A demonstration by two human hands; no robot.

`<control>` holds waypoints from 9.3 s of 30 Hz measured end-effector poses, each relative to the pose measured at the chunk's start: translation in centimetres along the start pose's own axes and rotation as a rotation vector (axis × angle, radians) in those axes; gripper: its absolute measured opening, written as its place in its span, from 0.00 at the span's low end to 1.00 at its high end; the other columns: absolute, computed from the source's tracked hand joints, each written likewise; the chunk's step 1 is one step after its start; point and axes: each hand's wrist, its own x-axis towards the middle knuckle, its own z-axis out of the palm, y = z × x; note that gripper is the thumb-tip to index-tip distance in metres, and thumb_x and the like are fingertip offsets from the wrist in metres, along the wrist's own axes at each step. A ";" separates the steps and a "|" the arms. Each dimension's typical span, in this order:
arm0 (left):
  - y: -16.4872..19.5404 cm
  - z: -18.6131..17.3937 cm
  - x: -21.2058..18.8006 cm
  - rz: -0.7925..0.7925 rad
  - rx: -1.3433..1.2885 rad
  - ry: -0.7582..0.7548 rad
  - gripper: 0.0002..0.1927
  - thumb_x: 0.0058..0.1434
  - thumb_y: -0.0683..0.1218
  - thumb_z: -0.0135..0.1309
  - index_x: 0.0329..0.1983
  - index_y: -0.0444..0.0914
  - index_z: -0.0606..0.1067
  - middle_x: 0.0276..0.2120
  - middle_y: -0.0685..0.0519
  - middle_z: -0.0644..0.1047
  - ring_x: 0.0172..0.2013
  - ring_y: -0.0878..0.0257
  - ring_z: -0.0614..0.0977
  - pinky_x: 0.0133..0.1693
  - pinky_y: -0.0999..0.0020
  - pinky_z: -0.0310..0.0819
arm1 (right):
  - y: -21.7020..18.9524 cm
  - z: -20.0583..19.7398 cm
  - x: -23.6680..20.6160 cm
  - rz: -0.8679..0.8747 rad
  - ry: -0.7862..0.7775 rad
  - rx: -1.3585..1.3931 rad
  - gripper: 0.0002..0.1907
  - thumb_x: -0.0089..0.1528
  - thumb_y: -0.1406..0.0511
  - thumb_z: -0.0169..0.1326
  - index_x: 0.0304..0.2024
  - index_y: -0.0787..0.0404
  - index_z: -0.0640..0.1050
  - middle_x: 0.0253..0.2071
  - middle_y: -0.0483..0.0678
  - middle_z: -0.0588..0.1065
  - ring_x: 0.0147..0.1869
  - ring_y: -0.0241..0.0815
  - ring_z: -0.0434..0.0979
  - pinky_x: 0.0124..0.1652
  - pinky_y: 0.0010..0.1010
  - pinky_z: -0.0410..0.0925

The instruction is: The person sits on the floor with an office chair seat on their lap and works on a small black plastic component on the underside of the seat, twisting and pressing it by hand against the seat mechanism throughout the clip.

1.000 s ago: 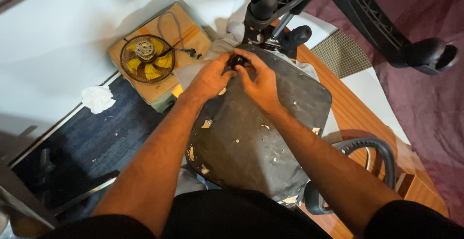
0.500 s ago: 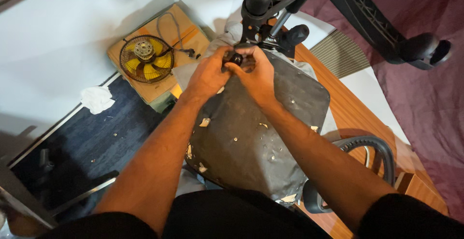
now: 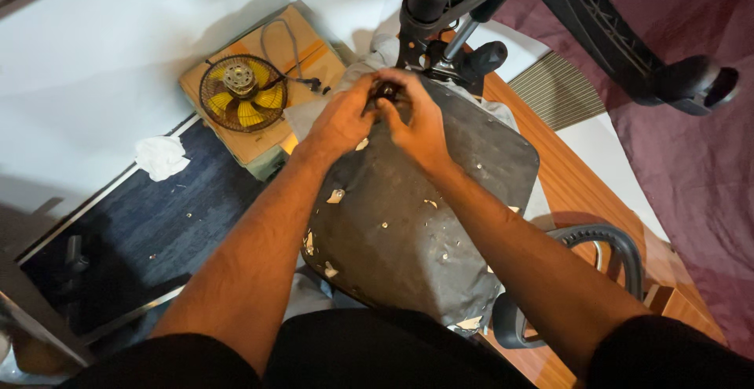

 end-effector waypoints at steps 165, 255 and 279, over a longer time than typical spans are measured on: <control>1.1 2.1 -1.0 -0.006 0.023 0.139 0.19 0.62 0.45 0.58 0.57 0.42 0.75 0.50 0.42 0.81 0.52 0.43 0.81 0.49 0.52 0.76 | 0.4 -0.2 -1.5 -0.032 0.092 -0.054 0.14 0.67 0.71 0.62 0.54 0.63 0.76 0.52 0.44 0.76 0.52 0.31 0.77 0.46 0.22 0.71; 1.3 2.2 -1.2 -0.194 0.180 0.022 0.18 0.63 0.47 0.55 0.55 0.42 0.71 0.40 0.36 0.80 0.43 0.33 0.80 0.43 0.40 0.73 | -1.0 -1.1 -1.2 0.005 -0.031 -0.215 0.18 0.62 0.72 0.64 0.55 0.63 0.78 0.50 0.48 0.77 0.50 0.35 0.81 0.48 0.27 0.76; -1.5 0.7 0.6 -0.031 0.214 -0.081 0.17 0.59 0.51 0.60 0.48 0.39 0.76 0.40 0.37 0.80 0.45 0.39 0.81 0.44 0.46 0.74 | -1.1 -1.3 -0.7 0.030 -0.116 -0.175 0.18 0.64 0.69 0.63 0.56 0.61 0.79 0.53 0.47 0.78 0.54 0.36 0.82 0.52 0.26 0.76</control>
